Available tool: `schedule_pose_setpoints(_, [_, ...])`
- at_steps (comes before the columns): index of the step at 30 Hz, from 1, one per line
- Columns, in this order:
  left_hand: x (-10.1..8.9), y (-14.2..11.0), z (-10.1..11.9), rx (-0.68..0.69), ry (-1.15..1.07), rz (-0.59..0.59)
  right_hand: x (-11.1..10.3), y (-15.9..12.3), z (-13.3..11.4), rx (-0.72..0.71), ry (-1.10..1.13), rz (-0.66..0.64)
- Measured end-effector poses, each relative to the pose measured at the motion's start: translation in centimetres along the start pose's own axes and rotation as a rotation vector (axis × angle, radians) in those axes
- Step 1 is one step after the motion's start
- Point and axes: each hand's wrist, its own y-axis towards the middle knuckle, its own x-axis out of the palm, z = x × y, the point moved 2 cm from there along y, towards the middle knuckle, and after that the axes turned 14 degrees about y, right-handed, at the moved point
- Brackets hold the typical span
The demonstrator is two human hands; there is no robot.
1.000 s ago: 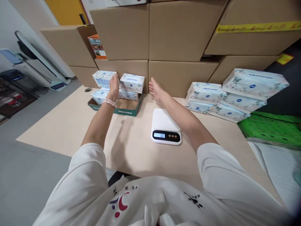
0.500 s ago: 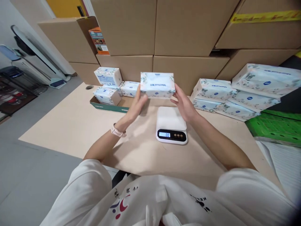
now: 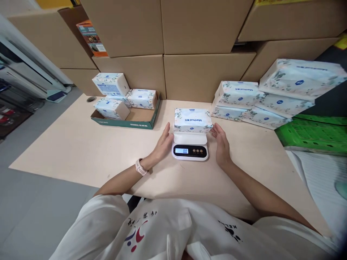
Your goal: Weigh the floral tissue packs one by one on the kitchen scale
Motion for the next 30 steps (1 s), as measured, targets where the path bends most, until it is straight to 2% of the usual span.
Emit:
schedule_pose_setpoints(3, [-1.0,0.8,-0.5,-0.099,-0.069,0.124,-0.7,0.5,1.4,0.012,0.064,0.113])
schedule_pose_setpoints(6, [-1.5,1.4,0.0,-0.192,-0.138,0.174,-1.1,1.1,2.0,0.032,0.095,0.154])
schedule_pose_setpoints(10, [-1.7,1.5,0.5,-0.191,-0.132,0.169,-1.2,1.1,2.0,0.019,0.090,0.127])
schedule_pose_setpoints(15, [-1.8,1.5,0.3,-0.180,-0.134,0.175,-1.0,1.1,2.1,-0.006,0.070,0.115])
schedule_pose_setpoints(30, [-1.7,1.3,0.6,-0.170,-0.105,0.156,-0.7,1.2,1.7,0.011,0.064,0.131])
